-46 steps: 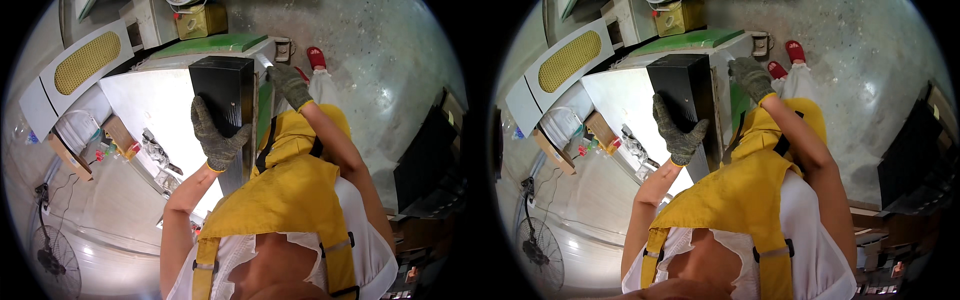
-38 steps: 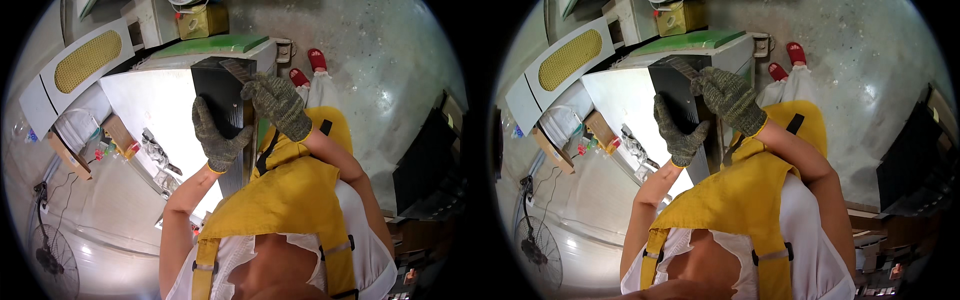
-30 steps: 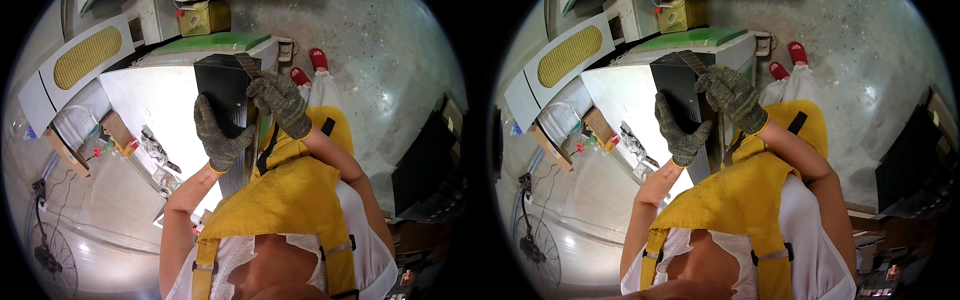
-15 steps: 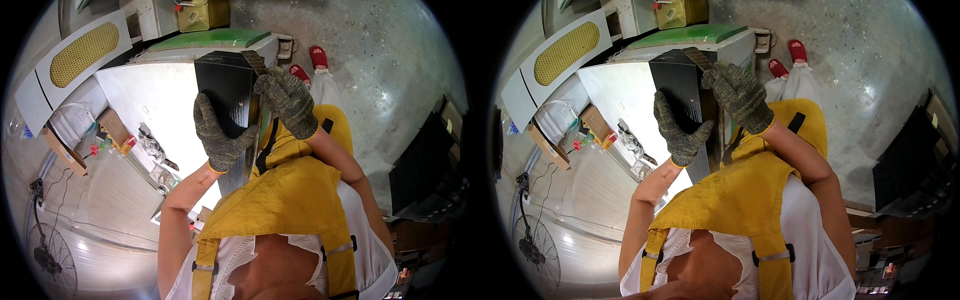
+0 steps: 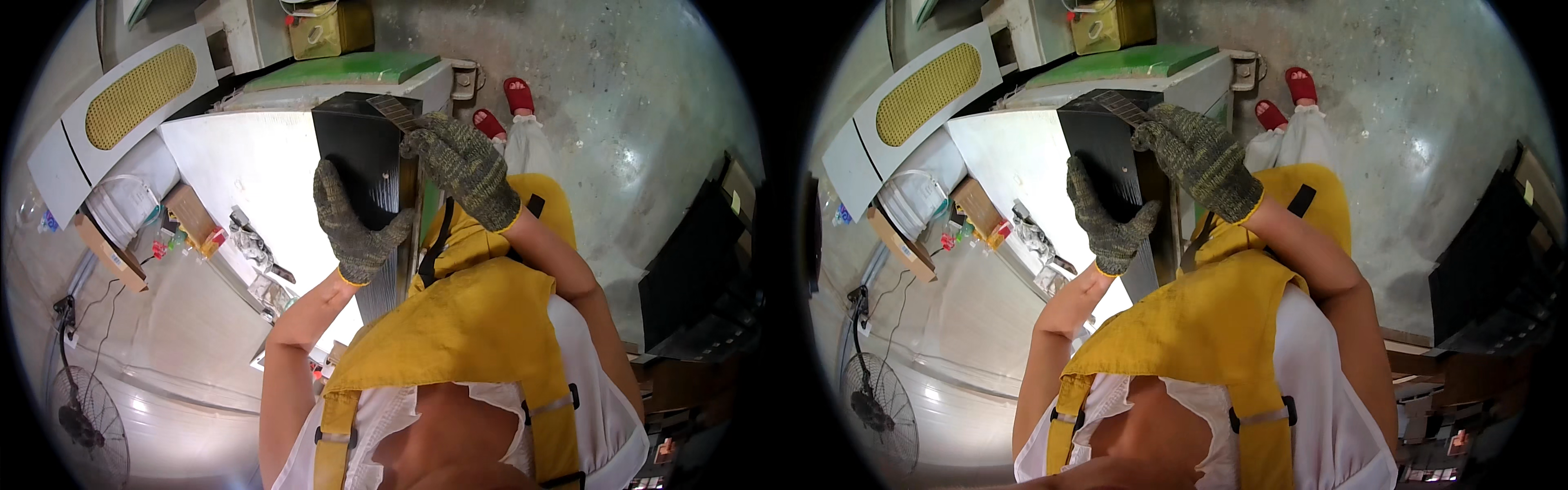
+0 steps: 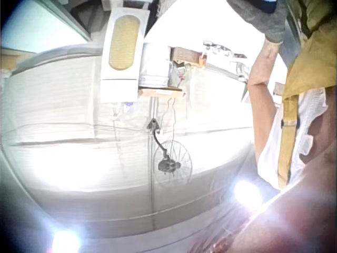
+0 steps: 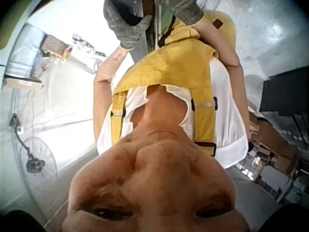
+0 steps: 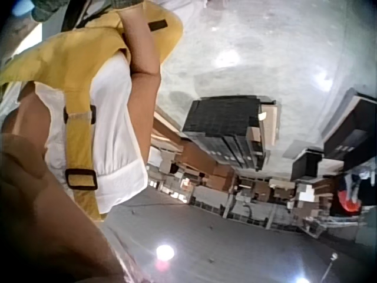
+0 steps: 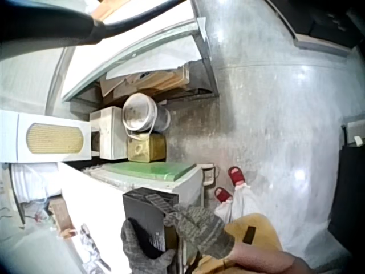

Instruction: The person sands a dark wooden furniture leg using a sanding block. They hold the leg with one hand and rub the sanding block along the edges and corners with the other. The person repeatedly repositions the leg and rotates it to access different sides.

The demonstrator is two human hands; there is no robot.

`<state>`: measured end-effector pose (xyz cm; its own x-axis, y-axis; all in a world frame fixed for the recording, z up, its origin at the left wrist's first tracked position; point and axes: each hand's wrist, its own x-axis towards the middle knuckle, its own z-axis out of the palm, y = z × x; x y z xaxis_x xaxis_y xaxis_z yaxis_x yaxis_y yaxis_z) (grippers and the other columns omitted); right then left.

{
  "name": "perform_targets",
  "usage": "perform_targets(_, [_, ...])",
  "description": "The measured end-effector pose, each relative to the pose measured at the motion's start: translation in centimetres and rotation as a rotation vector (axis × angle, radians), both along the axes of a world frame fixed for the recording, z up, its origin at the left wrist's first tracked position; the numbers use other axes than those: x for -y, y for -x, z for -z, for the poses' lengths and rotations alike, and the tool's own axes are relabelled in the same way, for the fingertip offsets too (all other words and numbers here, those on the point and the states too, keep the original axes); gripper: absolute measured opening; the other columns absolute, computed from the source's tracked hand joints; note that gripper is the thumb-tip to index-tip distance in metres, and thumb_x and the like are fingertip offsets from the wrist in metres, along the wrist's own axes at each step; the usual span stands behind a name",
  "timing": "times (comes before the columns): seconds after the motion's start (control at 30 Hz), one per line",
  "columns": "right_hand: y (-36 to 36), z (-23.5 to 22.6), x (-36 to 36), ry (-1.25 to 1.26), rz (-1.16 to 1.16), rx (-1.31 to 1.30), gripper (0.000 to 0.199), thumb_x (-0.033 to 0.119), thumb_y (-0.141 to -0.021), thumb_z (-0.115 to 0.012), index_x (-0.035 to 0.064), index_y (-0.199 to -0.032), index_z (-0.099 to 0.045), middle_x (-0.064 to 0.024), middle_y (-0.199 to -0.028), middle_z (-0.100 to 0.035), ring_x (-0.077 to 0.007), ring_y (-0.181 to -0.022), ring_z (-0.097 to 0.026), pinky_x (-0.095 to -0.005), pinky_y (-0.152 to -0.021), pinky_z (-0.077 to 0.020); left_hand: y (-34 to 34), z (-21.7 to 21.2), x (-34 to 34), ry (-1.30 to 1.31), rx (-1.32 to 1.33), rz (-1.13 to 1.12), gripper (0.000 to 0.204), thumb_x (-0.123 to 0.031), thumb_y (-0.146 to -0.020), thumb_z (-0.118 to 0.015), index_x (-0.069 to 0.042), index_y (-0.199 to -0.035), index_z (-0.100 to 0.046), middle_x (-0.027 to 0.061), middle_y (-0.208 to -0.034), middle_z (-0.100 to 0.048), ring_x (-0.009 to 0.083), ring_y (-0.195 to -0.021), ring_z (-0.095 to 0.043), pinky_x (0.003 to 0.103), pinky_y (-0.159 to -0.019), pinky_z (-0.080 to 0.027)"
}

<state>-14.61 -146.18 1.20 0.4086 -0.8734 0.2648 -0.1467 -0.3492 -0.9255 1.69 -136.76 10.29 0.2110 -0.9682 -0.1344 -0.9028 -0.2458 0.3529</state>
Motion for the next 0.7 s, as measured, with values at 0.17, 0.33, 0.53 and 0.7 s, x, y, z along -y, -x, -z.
perform_targets(0.17, [-0.8, 0.7, -0.5, -0.071, -0.035, 0.076, 0.038, 0.0, -0.079, -0.064, 0.0078, -0.116, -0.064, -0.0121, -0.121, -0.061, -0.0306, -0.113, -0.058, -0.041, -0.096, -0.048, 0.1, 0.0, 0.0, -0.013, -0.034, -0.035, 0.113, -0.033, -0.06, -0.087, 0.004, -0.146, -0.024, 0.0252, -0.148, -0.031, 0.0396, -0.135, -0.031, 0.045, -0.111, -0.025])
perform_targets(0.33, [-1.4, 1.8, -2.8, -0.947, -0.09, 0.396, 0.038, 0.001, -0.078, -0.064, 0.0066, -0.116, -0.063, -0.0124, -0.119, -0.061, -0.0315, -0.113, -0.057, -0.0412, -0.098, -0.0464, -0.2, 0.1, -0.2, 0.008, -0.055, -0.009, 0.113, -0.033, -0.06, -0.087, 0.005, -0.146, -0.024, 0.0253, -0.147, -0.032, 0.0392, -0.136, -0.031, 0.045, -0.111, -0.025])
perform_targets(0.53, [1.4, 9.2, -1.9, 0.031, -0.227, -0.601, 0.034, 0.009, -0.096, -0.051, 0.0009, -0.129, -0.05, -0.0099, -0.12, -0.061, -0.0181, -0.103, -0.061, -0.0317, -0.088, -0.0503, 0.3, -0.6, 0.3, -0.013, -0.014, -0.024, 0.112, -0.033, -0.06, -0.087, 0.004, -0.146, -0.026, 0.0248, -0.146, -0.033, 0.0387, -0.136, -0.031, 0.045, -0.112, -0.024])
perform_targets(0.7, [-0.4, 6.4, -2.7, 0.124, -0.114, -0.39, 0.037, 0.006, -0.088, -0.058, 0.0056, -0.124, -0.055, -0.0121, -0.123, -0.059, -0.0274, -0.112, -0.058, -0.0385, -0.094, -0.0479, 0.1, 0.1, -0.1, 0.036, -0.037, -0.032, 0.111, -0.034, -0.061, -0.087, 0.004, -0.146, -0.027, 0.0244, -0.146, -0.034, 0.039, -0.135, -0.031, 0.045, -0.111, -0.025])
